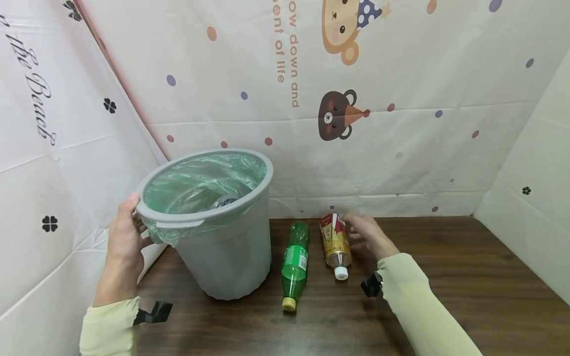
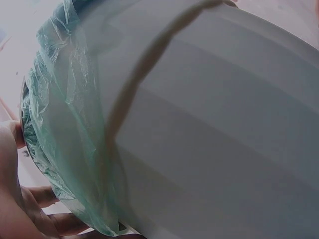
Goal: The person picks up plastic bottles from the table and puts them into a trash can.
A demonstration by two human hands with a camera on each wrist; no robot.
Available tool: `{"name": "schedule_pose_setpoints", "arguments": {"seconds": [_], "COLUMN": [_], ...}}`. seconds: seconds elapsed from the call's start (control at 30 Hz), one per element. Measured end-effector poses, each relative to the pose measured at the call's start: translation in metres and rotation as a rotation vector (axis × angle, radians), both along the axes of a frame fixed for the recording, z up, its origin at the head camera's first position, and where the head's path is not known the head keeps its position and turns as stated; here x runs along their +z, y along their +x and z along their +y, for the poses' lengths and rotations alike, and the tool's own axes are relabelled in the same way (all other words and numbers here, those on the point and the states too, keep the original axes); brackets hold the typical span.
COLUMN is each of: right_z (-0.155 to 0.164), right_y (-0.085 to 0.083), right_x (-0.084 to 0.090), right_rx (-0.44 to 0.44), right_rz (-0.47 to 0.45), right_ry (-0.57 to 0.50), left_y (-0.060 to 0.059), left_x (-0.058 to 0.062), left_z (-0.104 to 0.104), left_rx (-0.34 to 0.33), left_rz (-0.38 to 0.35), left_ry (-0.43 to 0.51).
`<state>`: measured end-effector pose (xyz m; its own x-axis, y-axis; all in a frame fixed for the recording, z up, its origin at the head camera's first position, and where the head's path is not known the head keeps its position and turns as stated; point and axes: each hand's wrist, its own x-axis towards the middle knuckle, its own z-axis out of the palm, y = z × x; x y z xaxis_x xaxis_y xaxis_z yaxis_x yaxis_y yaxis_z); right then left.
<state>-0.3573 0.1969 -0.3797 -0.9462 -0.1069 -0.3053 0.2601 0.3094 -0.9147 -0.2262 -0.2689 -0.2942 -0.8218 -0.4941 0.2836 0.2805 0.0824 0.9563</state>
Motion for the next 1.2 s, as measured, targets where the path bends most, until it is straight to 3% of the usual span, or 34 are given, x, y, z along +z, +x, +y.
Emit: {"name": "schedule_pose_setpoints", "arguments": {"seconds": [0.83,1.2], "right_z": [-0.012,-0.013], "right_y": [-0.005,-0.007], "right_x": [-0.015,-0.021], "right_rx": [0.08,0.067], "right_rz": [-0.041,-0.046], "right_ry": [0.156,0.137], "left_y": [-0.001,-0.001], "left_x": [0.001,0.0], "left_z": [0.0,0.0], "left_rx": [-0.016,-0.019], "left_rz": [0.004,0.01], "left_ry": [0.003,0.001]}}
